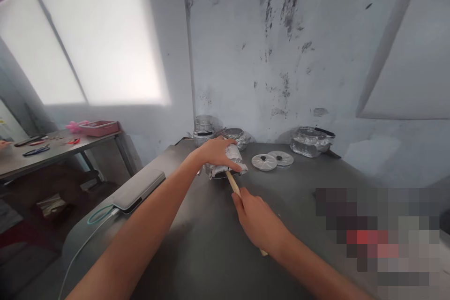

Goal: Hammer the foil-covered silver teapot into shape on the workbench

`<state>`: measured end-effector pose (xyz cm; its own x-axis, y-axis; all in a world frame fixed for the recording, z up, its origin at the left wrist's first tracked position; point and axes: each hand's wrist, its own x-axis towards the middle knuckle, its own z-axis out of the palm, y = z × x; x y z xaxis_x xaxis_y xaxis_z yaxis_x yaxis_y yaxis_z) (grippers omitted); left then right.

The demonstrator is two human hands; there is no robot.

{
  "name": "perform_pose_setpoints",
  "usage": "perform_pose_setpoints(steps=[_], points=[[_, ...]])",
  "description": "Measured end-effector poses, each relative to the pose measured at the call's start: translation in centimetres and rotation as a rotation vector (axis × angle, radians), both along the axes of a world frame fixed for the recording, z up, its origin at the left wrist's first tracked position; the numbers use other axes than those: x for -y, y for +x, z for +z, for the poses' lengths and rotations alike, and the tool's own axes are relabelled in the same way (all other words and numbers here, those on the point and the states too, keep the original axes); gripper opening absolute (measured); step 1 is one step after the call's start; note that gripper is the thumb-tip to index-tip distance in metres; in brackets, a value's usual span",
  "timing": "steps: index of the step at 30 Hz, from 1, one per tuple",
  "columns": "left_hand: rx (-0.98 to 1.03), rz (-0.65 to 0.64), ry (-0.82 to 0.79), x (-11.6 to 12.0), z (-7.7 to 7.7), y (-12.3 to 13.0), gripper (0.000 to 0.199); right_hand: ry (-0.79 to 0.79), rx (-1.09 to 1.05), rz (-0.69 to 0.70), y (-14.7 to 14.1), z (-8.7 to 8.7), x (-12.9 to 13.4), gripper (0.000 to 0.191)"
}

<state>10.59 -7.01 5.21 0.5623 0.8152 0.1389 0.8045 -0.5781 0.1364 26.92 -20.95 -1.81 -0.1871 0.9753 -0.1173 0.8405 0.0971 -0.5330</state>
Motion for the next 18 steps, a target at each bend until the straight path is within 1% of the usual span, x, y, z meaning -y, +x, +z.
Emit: perform_pose_setpoints(steps=[3, 5, 11, 14, 18], points=[[0.0, 0.0, 0.002, 0.11, 0.04, 0.02, 0.118, -0.044, -0.005, 0.009, 0.05, -0.24, -0.09, 0.044], [0.0, -0.001, -0.002, 0.16, 0.08, 0.03, 0.119, -0.045, -0.017, 0.005, 0.07, -0.23, -0.05, 0.045], [0.016, 0.005, -0.018, 0.1, 0.12, -0.17, 0.116, 0.092, -0.018, 0.004, -0.02, 0.33, 0.11, 0.037], [0.023, 0.012, -0.035, -0.11, 0.05, -0.34, 0.12, 0.138, 0.0, 0.037, 0.08, 0.36, 0.06, 0.042], [0.006, 0.008, -0.05, -0.35, -0.01, -0.38, 0.12, 0.194, 0.008, 0.057, 0.31, 0.25, -0.04, 0.042]])
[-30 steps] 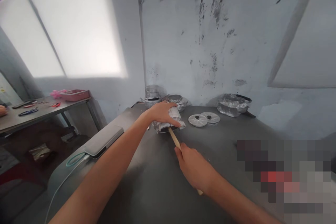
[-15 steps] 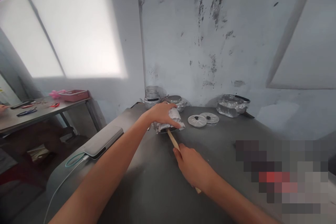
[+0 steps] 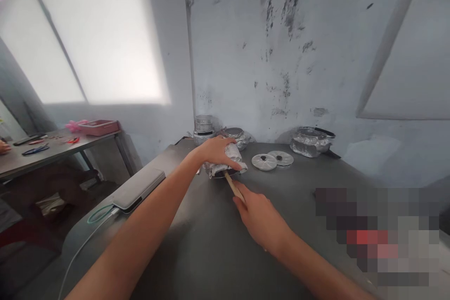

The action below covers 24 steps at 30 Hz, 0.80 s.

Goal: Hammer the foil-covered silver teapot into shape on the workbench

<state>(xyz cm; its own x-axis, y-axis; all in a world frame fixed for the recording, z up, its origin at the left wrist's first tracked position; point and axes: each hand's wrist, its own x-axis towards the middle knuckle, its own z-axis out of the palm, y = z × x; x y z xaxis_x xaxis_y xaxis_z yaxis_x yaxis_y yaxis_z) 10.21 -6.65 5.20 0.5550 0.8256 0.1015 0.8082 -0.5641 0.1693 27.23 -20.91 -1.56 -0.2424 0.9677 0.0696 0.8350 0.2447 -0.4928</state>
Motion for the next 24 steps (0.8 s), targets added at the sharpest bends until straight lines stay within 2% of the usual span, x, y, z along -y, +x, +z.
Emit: perform_pose_setpoints(steps=[6, 12, 19, 24], points=[[0.023, 0.002, 0.021, -0.15, -0.11, 0.02, 0.121, 0.069, 0.023, -0.012, 0.21, -0.4, 0.07, 0.045], [0.025, -0.003, 0.022, -0.22, -0.25, -0.01, 0.122, 0.051, 0.029, 0.027, 0.38, -0.6, -0.35, 0.04], [0.018, -0.005, 0.015, -0.11, -0.08, -0.05, 0.121, 0.11, -0.009, -0.03, 0.39, -0.57, -0.21, 0.051], [0.008, 0.0, 0.01, -0.08, -0.09, -0.03, 0.12, 0.036, 0.028, 0.035, 0.37, -0.3, 0.04, 0.044]])
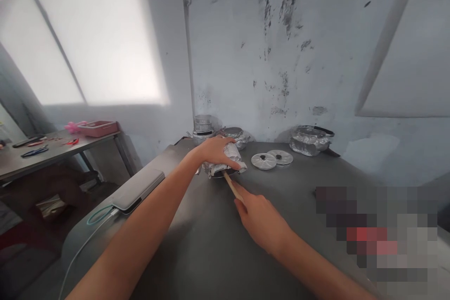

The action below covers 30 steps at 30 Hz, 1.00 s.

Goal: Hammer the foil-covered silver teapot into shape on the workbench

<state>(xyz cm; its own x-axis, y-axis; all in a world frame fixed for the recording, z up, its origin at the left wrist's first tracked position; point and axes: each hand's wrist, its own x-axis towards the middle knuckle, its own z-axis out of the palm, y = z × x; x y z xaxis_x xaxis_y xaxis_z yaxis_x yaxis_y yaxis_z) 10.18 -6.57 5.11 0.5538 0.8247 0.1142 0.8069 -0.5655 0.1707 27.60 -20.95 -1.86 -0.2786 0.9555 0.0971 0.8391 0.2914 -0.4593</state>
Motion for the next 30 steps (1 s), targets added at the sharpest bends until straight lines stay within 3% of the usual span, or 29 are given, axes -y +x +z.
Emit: perform_pose_setpoints(steps=[15, 30], points=[[-0.014, 0.001, 0.013, -0.2, -0.2, 0.1, 0.122, -0.036, 0.049, -0.051, -0.3, 0.1, 0.2, 0.028], [0.0, -0.008, 0.021, -0.2, -0.2, 0.1, 0.119, -0.016, 0.098, -0.074, -0.1, -0.4, -0.1, 0.035]])
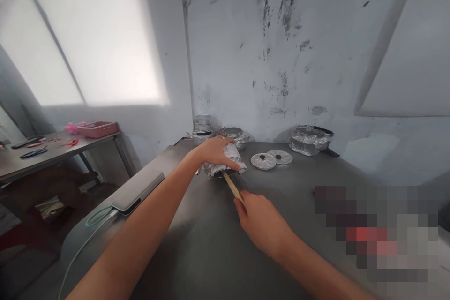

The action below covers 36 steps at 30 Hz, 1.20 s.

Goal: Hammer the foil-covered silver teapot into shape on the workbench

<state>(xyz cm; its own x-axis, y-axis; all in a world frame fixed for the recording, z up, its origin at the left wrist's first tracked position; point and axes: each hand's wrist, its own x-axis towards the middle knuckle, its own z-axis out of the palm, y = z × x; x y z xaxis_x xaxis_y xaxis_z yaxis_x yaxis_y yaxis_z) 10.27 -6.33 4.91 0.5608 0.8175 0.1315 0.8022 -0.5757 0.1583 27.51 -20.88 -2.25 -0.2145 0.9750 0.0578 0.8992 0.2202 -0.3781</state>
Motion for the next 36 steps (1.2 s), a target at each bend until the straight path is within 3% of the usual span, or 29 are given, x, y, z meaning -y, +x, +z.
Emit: perform_pose_setpoints(steps=[17, 24, 36], points=[[-0.015, 0.007, -0.051, 0.26, 0.35, -0.08, 0.123, 0.021, 0.099, -0.057, -0.38, 0.61, 0.63, 0.033], [-0.012, 0.012, -0.006, 0.37, 0.16, 0.09, 0.121, -0.039, 0.121, -0.025, -0.06, -0.28, 0.16, 0.036], [-0.028, 0.005, -0.049, 0.66, 0.43, 0.13, 0.121, -0.055, 0.135, -0.052, -0.04, 0.14, 0.24, 0.034]])
